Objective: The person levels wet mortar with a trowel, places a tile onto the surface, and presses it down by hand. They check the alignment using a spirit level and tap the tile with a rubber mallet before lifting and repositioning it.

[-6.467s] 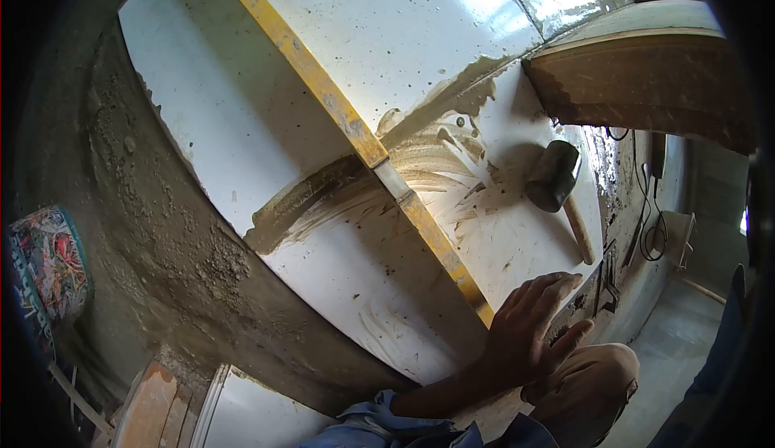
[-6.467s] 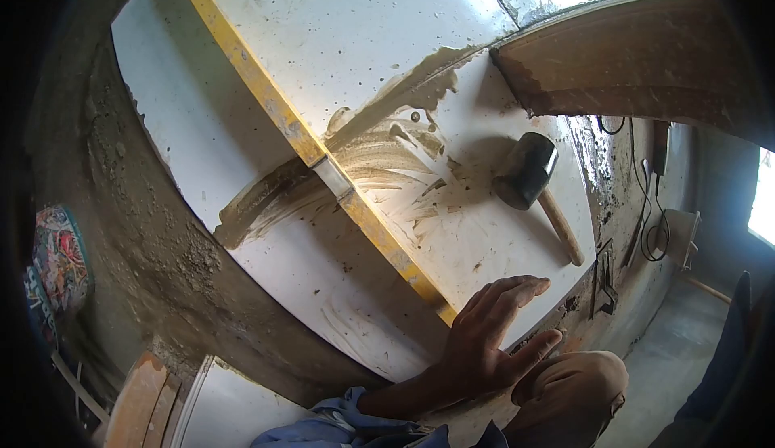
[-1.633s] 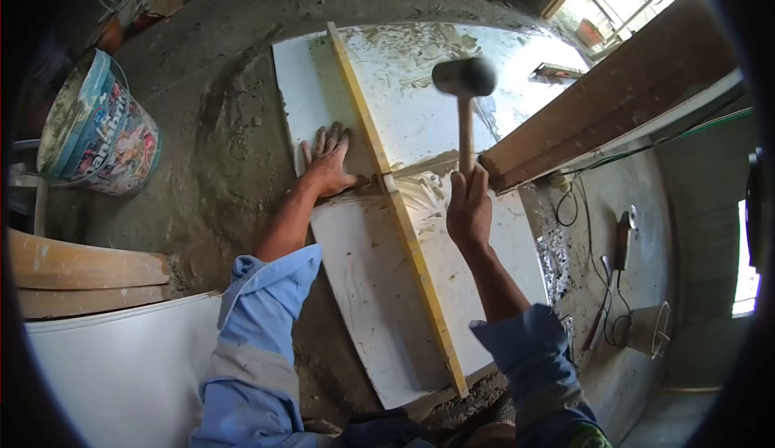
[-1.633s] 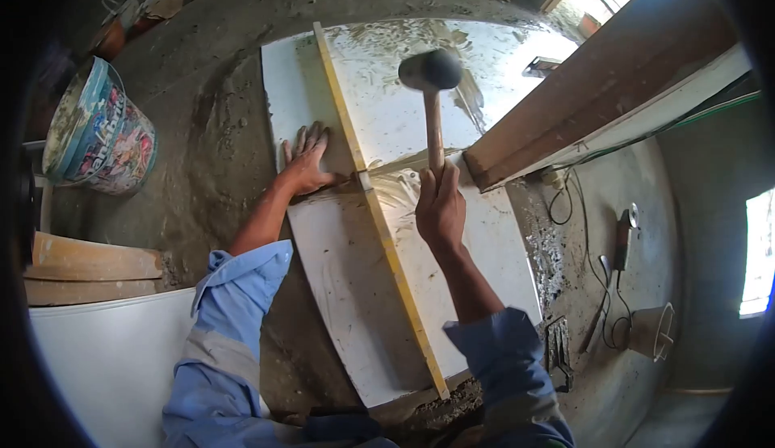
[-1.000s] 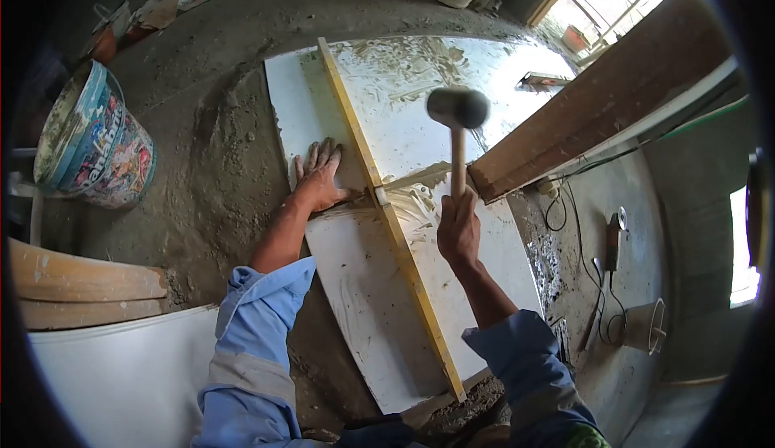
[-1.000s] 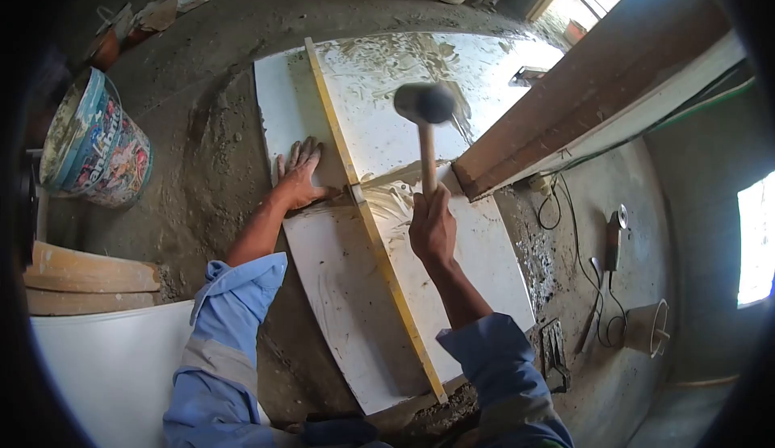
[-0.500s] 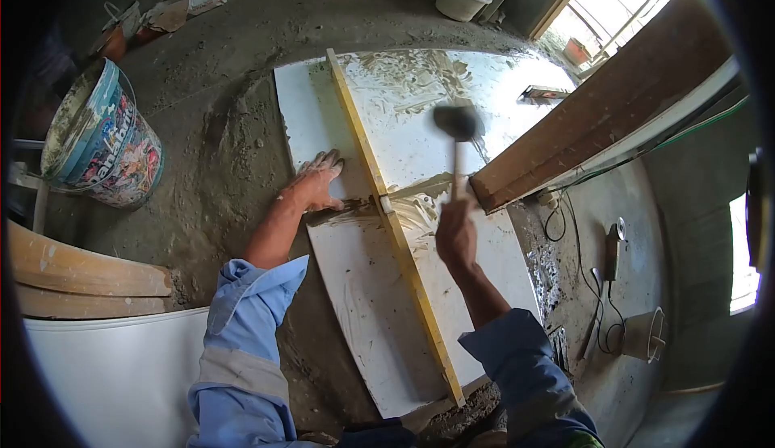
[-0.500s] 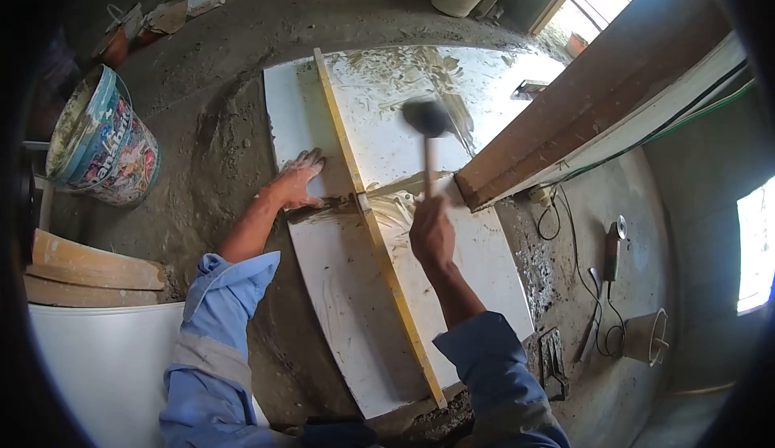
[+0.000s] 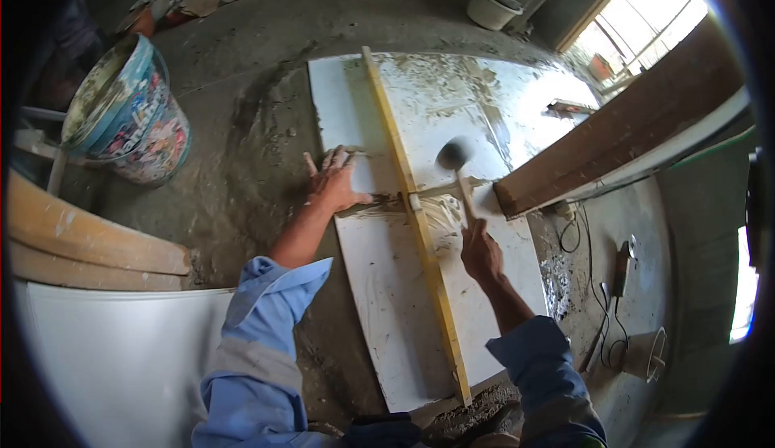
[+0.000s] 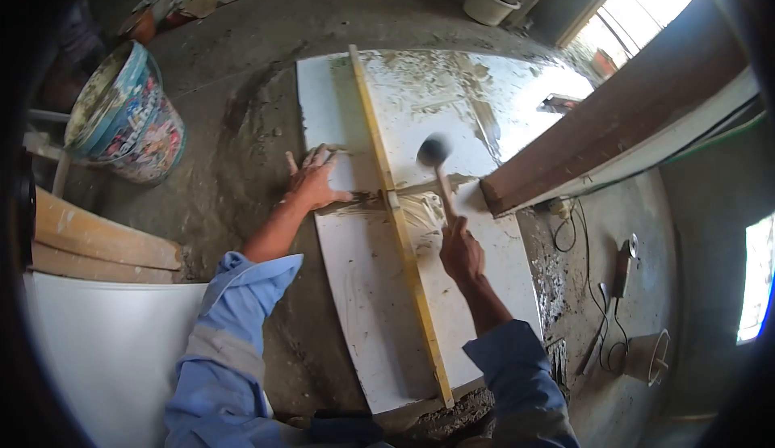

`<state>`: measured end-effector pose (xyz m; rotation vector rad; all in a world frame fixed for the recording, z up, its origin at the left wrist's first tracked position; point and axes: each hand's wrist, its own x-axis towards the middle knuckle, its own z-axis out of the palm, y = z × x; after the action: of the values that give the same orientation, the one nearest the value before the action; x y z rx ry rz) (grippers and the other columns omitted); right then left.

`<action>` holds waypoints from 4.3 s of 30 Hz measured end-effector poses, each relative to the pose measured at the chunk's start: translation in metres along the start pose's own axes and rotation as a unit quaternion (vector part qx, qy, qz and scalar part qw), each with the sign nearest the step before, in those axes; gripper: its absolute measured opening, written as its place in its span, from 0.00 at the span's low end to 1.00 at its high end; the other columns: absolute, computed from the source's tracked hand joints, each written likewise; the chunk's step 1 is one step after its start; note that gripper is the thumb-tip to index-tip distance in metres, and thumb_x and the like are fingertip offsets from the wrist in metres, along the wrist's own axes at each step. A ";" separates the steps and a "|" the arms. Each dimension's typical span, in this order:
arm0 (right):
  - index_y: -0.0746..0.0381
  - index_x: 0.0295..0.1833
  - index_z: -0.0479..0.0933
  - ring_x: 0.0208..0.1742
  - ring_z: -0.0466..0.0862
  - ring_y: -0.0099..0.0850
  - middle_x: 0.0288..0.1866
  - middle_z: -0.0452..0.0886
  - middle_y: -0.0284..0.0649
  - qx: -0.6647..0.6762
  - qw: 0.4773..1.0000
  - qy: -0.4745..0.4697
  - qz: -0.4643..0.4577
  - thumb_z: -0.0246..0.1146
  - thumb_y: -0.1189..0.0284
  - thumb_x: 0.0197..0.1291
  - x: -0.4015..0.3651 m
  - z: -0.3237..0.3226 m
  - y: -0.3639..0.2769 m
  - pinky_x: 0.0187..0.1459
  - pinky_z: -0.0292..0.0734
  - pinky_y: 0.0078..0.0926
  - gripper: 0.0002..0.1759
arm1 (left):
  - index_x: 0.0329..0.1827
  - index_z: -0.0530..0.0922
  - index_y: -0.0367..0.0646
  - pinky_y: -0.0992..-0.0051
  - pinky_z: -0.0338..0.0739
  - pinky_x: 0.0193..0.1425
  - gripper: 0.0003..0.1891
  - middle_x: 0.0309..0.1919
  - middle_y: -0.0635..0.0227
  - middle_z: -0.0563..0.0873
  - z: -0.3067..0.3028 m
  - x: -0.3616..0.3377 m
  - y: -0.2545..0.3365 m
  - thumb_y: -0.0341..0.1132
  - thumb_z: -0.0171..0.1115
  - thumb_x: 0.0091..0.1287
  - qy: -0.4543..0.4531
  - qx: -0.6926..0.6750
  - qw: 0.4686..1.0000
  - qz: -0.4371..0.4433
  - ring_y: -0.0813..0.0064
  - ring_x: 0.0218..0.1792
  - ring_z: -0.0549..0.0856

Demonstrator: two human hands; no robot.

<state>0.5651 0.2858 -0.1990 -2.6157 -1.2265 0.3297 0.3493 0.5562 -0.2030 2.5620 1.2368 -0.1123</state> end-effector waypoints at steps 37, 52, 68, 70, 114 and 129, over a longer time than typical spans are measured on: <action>0.63 0.51 0.61 0.38 0.81 0.68 0.36 0.82 0.64 0.278 0.952 0.111 -0.061 0.55 0.61 0.76 -0.056 0.040 -0.155 0.37 0.74 0.61 0.16 | 0.79 0.64 0.42 0.27 0.29 0.78 0.56 0.83 0.68 0.57 0.010 -0.022 -0.038 0.67 0.72 0.51 0.021 -0.027 0.999 0.036 0.68 0.83 0.55; 0.63 0.49 0.62 0.38 0.81 0.66 0.35 0.81 0.61 0.247 0.967 0.058 -0.033 0.56 0.63 0.75 -0.061 0.043 -0.157 0.38 0.74 0.58 0.14 | 0.79 0.64 0.42 0.26 0.33 0.78 0.56 0.83 0.69 0.57 0.006 -0.021 -0.034 0.66 0.73 0.52 0.022 -0.015 0.999 0.035 0.69 0.83 0.56; 0.62 0.50 0.60 0.35 0.80 0.67 0.33 0.81 0.61 0.204 0.978 0.030 -0.006 0.54 0.63 0.76 -0.057 0.045 -0.158 0.36 0.73 0.58 0.14 | 0.80 0.62 0.43 0.26 0.33 0.78 0.56 0.84 0.69 0.55 0.000 -0.017 -0.028 0.65 0.73 0.53 0.001 0.002 0.999 0.035 0.66 0.83 0.54; 0.62 0.50 0.60 0.34 0.80 0.67 0.31 0.80 0.61 0.237 0.971 0.031 -0.023 0.56 0.64 0.75 -0.056 0.040 -0.159 0.35 0.72 0.59 0.14 | 0.80 0.62 0.43 0.26 0.33 0.78 0.55 0.84 0.68 0.55 -0.001 -0.018 -0.029 0.65 0.73 0.53 0.004 0.008 0.999 0.037 0.66 0.83 0.54; 0.62 0.49 0.62 0.37 0.82 0.67 0.35 0.82 0.63 0.210 0.977 -0.011 0.024 0.53 0.59 0.76 -0.047 0.038 -0.160 0.40 0.76 0.61 0.16 | 0.80 0.62 0.48 0.26 0.35 0.79 0.55 0.84 0.68 0.55 -0.008 -0.019 -0.023 0.62 0.75 0.52 -0.023 0.008 1.000 0.017 0.67 0.84 0.54; 0.61 0.50 0.63 0.42 0.84 0.65 0.38 0.84 0.61 0.231 0.972 0.034 0.007 0.54 0.58 0.75 -0.056 0.039 -0.160 0.44 0.76 0.62 0.17 | 0.81 0.61 0.47 0.26 0.37 0.78 0.56 0.84 0.69 0.54 -0.009 -0.020 -0.021 0.62 0.76 0.50 -0.028 0.001 1.000 0.005 0.66 0.84 0.53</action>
<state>0.4028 0.3466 -0.1817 -2.2149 -0.9694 0.4622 0.3200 0.5563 -0.1955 2.5488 1.2032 -0.1810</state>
